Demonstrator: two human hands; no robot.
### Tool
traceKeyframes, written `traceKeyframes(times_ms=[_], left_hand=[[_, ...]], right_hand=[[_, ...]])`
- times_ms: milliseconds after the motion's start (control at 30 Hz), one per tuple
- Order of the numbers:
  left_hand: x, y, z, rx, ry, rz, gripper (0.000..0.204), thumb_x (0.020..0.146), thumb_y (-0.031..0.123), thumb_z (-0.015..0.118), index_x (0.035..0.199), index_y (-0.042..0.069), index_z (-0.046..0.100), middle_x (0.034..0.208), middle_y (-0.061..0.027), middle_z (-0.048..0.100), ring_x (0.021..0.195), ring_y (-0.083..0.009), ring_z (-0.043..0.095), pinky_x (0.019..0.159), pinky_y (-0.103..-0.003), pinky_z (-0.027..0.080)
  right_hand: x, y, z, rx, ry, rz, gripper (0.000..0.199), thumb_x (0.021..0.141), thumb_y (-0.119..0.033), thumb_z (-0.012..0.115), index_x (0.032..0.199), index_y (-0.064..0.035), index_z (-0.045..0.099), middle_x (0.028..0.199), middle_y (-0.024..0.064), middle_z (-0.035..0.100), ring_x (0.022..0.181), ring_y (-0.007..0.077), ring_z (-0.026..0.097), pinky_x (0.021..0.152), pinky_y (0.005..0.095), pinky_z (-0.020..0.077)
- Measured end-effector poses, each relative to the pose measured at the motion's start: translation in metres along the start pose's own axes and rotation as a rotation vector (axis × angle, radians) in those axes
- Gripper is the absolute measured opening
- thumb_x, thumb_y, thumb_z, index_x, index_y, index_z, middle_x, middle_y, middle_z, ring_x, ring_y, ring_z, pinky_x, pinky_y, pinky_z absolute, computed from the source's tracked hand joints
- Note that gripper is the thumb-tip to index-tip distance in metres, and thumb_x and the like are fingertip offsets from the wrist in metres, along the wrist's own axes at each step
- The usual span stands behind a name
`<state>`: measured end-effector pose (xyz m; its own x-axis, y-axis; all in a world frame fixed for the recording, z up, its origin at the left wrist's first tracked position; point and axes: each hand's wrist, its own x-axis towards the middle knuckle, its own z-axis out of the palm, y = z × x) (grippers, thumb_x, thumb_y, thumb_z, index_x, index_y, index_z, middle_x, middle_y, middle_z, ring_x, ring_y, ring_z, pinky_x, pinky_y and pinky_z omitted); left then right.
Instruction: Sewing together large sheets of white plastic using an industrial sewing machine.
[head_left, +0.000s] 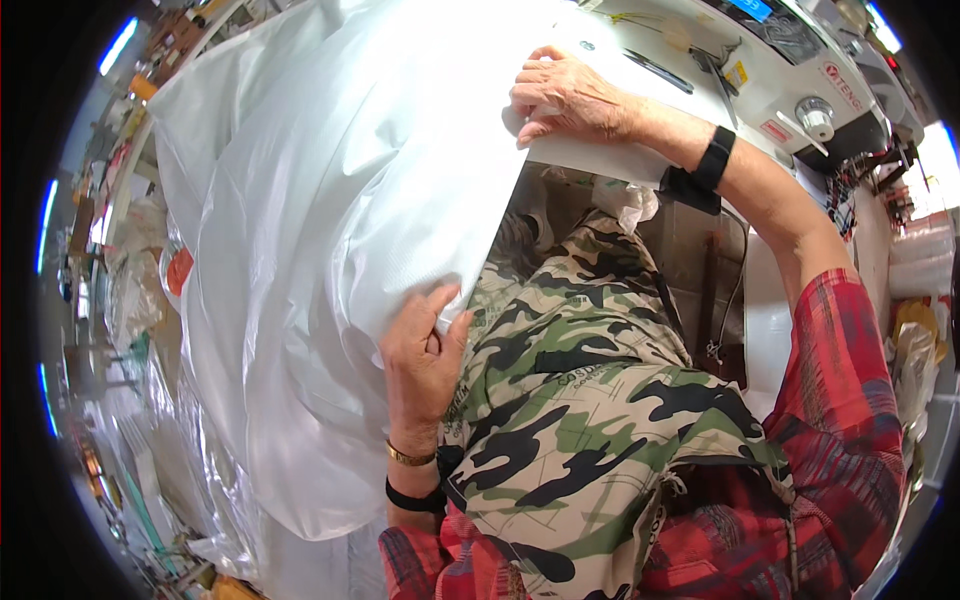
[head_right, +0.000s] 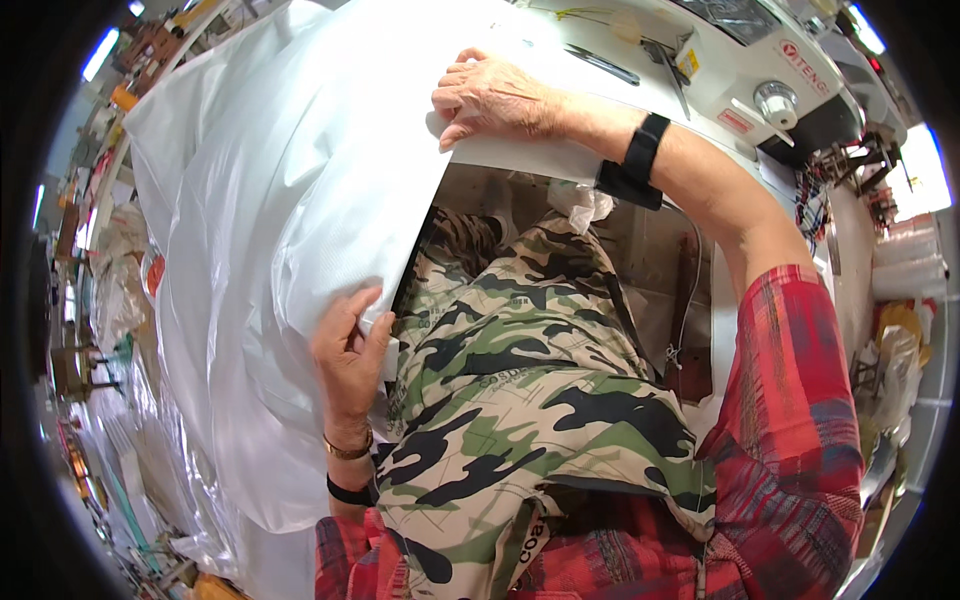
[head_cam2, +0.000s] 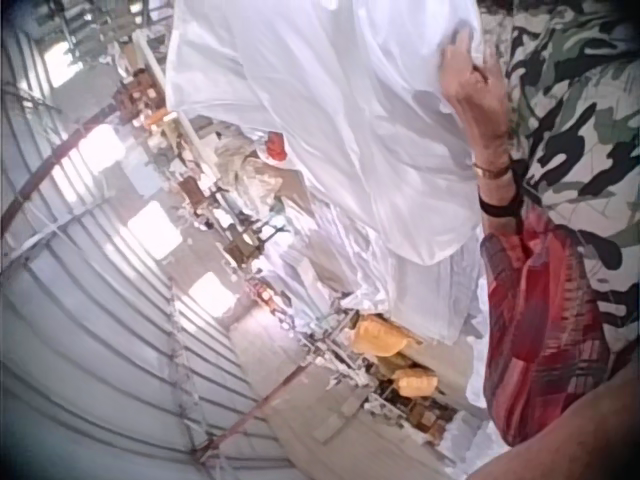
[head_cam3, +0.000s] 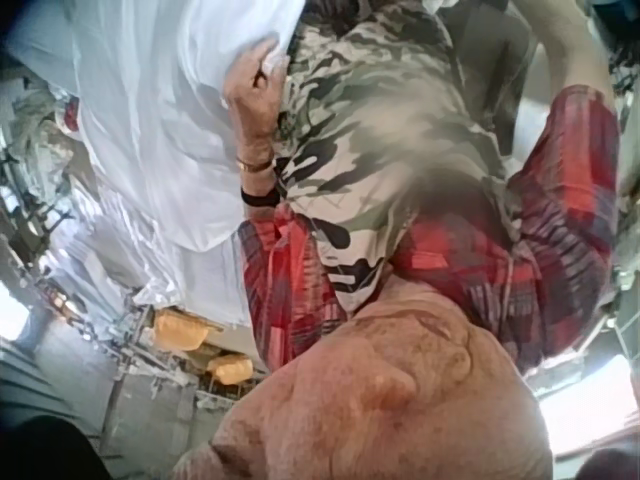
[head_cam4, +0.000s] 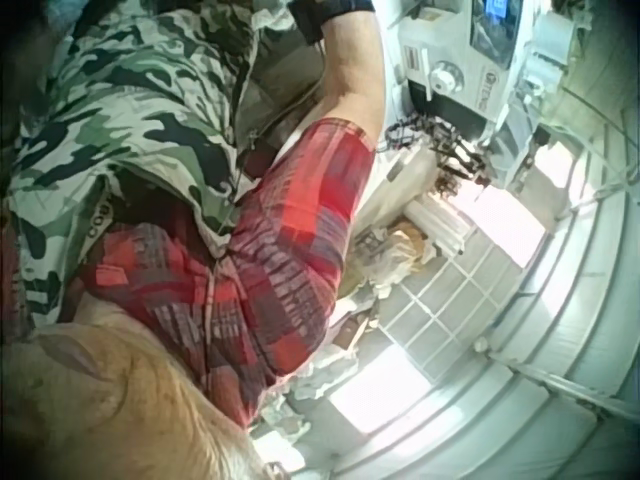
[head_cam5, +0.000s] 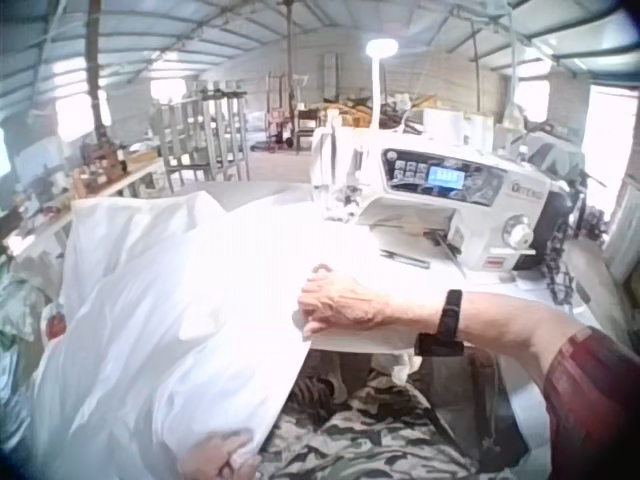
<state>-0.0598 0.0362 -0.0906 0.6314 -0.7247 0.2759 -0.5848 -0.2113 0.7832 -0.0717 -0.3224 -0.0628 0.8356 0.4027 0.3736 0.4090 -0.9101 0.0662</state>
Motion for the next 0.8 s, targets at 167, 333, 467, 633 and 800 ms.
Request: traceKeyframes(times_ms=[167,333,467,633,800], left_hand=[[0.009,-0.011,0.024,0.091,0.002,0.245,0.025,0.073,-0.006,0.059,0.095,0.003,0.066,0.074,-0.0099,0.056,0.055,-0.0242,0.051,0.051,-0.034,0.041],[0.027,-0.004,0.04,0.234,-0.035,0.478,0.014,0.068,0.002,0.059,0.063,0.009,0.048,0.059,-0.0058,0.04,0.047,-0.025,0.046,0.043,-0.038,0.036],[0.038,0.001,0.042,0.236,-0.117,0.541,0.014,0.068,0.002,0.059,0.061,0.009,0.048,0.058,-0.0063,0.039,0.046,-0.0249,0.046,0.042,-0.037,0.036],[0.058,0.006,0.038,0.315,-0.105,0.594,0.011,0.068,0.001,0.059,0.064,0.006,0.05,0.059,-0.0081,0.042,0.049,-0.0268,0.047,0.045,-0.038,0.037],[0.091,0.009,0.042,0.383,-0.112,0.652,0.01,0.07,0.0,0.06,0.068,0.004,0.052,0.062,-0.0098,0.046,0.053,-0.0283,0.049,0.048,-0.038,0.039]], right_hand=[[-0.007,0.026,0.002,-0.12,-0.014,0.123,0.041,0.087,-0.05,0.063,0.092,-0.0098,0.055,0.089,0.0047,0.056,0.091,0.0222,0.056,0.095,0.0408,0.04],[-0.005,0.004,0.008,-0.256,-0.029,0.592,0.044,0.091,-0.044,0.063,0.1,-0.0018,0.056,0.097,0.0133,0.058,0.098,0.0292,0.058,0.088,0.0408,0.051],[-0.023,-0.006,0.002,-0.223,-0.001,0.676,0.047,0.093,-0.05,0.059,0.098,-0.003,0.058,0.098,0.0132,0.06,0.1,0.0282,0.058,0.088,0.042,0.0478],[-0.024,-0.001,0.003,-0.146,0.019,0.742,0.043,0.092,-0.051,0.058,0.096,-0.0076,0.059,0.1,0.0127,0.06,0.103,0.0281,0.056,0.086,0.0425,0.0438],[-0.029,0.006,0.011,-0.033,0.045,0.776,0.042,0.091,-0.049,0.06,0.101,-0.0081,0.059,0.101,0.0132,0.058,0.105,0.0299,0.053,0.091,0.0452,0.0382]])
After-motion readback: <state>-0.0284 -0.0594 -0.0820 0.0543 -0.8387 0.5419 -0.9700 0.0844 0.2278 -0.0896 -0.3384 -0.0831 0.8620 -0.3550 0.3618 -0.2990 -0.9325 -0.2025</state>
